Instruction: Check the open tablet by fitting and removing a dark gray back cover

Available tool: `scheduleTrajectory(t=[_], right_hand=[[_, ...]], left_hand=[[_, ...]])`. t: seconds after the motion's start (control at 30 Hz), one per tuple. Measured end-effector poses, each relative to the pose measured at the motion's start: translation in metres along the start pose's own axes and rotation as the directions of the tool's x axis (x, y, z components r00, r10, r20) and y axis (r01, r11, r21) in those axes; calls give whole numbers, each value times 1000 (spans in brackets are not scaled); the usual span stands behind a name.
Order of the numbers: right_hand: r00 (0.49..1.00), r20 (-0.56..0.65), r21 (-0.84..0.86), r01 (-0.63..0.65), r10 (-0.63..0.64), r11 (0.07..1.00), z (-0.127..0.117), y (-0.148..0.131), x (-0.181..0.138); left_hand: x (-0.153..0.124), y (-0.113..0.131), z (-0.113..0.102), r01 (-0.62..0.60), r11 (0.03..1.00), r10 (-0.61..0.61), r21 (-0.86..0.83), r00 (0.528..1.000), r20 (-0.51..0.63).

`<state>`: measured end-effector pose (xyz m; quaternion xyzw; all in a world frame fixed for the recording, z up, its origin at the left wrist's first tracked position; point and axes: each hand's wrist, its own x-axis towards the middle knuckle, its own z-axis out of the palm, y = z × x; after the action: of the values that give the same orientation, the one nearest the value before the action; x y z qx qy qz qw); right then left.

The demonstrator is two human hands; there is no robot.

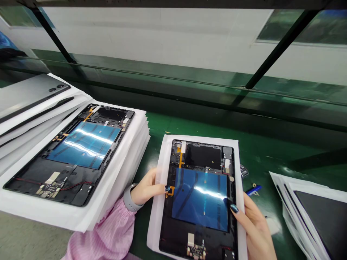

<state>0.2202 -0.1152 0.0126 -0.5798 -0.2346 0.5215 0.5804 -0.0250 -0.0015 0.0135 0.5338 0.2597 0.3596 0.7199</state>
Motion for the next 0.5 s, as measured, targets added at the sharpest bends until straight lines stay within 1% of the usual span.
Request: scheduleTrajectory(t=[0.1, 0.23, 0.27, 0.33, 0.43, 0.5], right_hand=[[999, 12, 4, -32, 32, 999, -6, 3, 2], [999, -5, -6, -34, 34, 999, -8, 3, 3], [999, -3, -2, -34, 34, 999, -7, 3, 3], [999, 7, 1, -35, 35, 999, -4, 0, 4], [1000, -7, -24, -18, 18, 1000, 1, -3, 6], [1000, -17, -47, -14, 14, 999, 3, -4, 7]], left_hand=[[-1, -2, -1, 6, 1000, -6, -4, 1000, 5], [-1, -5, -2, 27, 1000, -27, -7, 999, -20], [-1, -5, -2, 26, 1000, -26, -4, 999, -42], [2, -6, 1, 18, 999, -14, 30, 991, -136], [8, -7, 5, 12, 990, 30, 140, 954, -298], [11, -8, 6, 11, 979, 59, 205, 942, -330]])
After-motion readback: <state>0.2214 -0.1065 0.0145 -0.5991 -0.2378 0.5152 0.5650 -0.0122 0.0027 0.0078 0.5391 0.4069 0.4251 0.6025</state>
